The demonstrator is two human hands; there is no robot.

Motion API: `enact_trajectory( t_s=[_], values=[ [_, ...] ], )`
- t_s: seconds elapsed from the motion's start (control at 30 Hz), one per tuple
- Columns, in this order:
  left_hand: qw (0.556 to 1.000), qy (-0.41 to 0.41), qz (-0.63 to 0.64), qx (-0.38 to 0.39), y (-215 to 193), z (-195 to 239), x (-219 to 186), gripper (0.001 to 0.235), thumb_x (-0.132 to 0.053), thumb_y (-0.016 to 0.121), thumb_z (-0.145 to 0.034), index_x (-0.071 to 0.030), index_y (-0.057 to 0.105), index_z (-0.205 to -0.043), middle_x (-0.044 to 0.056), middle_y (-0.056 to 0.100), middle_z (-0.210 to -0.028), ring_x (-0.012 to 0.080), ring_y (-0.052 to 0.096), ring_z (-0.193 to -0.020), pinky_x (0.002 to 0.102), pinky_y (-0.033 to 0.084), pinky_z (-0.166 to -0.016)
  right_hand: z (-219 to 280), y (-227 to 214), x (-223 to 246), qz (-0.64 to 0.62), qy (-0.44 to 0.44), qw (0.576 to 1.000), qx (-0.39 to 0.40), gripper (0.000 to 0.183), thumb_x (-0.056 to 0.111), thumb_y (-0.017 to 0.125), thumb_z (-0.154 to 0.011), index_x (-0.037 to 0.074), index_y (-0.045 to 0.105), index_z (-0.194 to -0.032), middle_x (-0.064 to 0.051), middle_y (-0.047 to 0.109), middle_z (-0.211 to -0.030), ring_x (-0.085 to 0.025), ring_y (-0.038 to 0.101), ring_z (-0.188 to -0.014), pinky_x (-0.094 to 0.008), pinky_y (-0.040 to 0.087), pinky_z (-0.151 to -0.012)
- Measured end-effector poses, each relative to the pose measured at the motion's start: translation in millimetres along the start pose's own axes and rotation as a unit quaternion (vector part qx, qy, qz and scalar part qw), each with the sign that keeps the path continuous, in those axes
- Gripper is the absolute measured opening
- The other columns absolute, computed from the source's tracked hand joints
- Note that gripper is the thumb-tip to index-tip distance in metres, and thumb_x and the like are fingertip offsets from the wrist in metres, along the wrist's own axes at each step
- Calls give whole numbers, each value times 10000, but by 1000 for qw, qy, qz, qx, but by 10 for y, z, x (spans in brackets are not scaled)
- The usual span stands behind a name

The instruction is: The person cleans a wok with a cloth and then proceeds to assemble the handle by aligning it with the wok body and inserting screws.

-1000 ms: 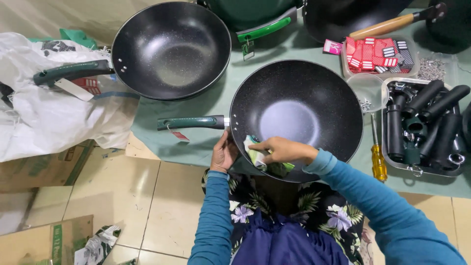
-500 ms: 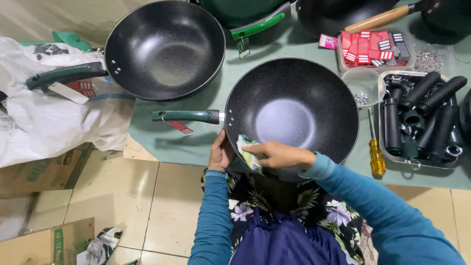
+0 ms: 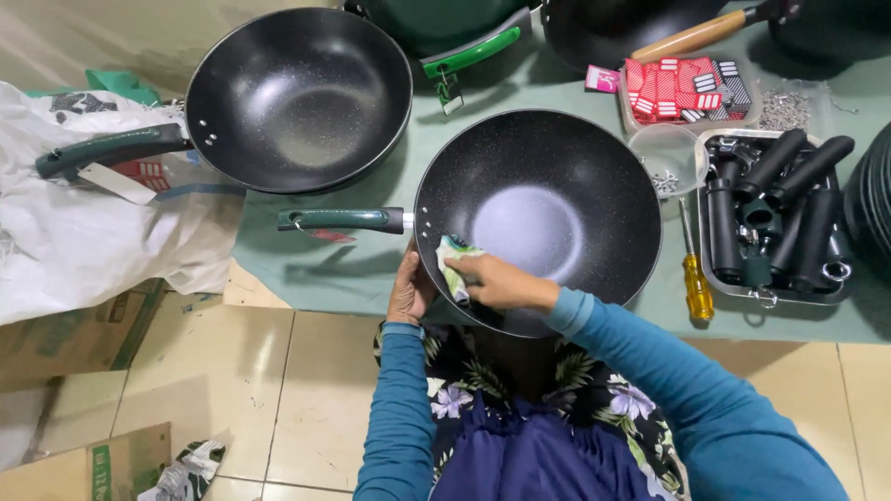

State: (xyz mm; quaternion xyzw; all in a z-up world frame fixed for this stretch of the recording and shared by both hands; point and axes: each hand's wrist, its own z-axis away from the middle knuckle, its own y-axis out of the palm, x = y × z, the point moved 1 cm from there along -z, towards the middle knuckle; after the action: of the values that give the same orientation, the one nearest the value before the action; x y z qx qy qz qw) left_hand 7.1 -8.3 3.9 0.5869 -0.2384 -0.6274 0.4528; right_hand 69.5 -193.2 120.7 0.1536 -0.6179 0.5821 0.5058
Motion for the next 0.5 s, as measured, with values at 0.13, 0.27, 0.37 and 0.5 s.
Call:
enact_trajectory(
  t_s=[0.13, 0.27, 0.37, 0.5],
  values=[
    [1000, -17, 5, 6, -31, -24, -29, 547, -226, 703, -921, -173, 571, -1449, 174, 607, -1412, 387, 579, -1285, 581, 503, -1063, 538, -331, 453, -29, 10, 998, 62, 611, 51, 539, -843, 3, 538, -1452, -315, 617, -1353, -525, 562, -1261, -598, 423, -1096],
    [999, -32, -5, 8, -209, -79, 18, 546, -254, 708, -903, -219, 588, -1434, 142, 618, -1402, 372, 595, -1256, 585, 514, -1044, 906, -474, -35, 150, 154, 967, 136, 557, 123, 558, -829, 145, 644, -1379, -191, 660, -1341, -421, 559, -1325, -555, 477, -1084],
    [999, -33, -9, 2, -222, -72, 22, 547, -259, 708, -902, -221, 587, -1434, 144, 619, -1400, 372, 595, -1258, 584, 515, -1043, 931, -445, -809, 333, 219, 914, 82, 508, 231, 626, -801, 280, 711, -1300, -110, 703, -1249, -342, 606, -1267, -513, 551, -998],
    [999, -33, -7, 0, -311, -106, 46, 533, -256, 700, -907, -225, 594, -1429, 143, 629, -1391, 365, 608, -1247, 580, 528, -1025, 645, -145, -1306, 310, 236, 921, 26, 528, 314, 664, -839, 273, 661, -1365, -147, 693, -1216, -373, 599, -1261, -536, 574, -962]
  ],
)
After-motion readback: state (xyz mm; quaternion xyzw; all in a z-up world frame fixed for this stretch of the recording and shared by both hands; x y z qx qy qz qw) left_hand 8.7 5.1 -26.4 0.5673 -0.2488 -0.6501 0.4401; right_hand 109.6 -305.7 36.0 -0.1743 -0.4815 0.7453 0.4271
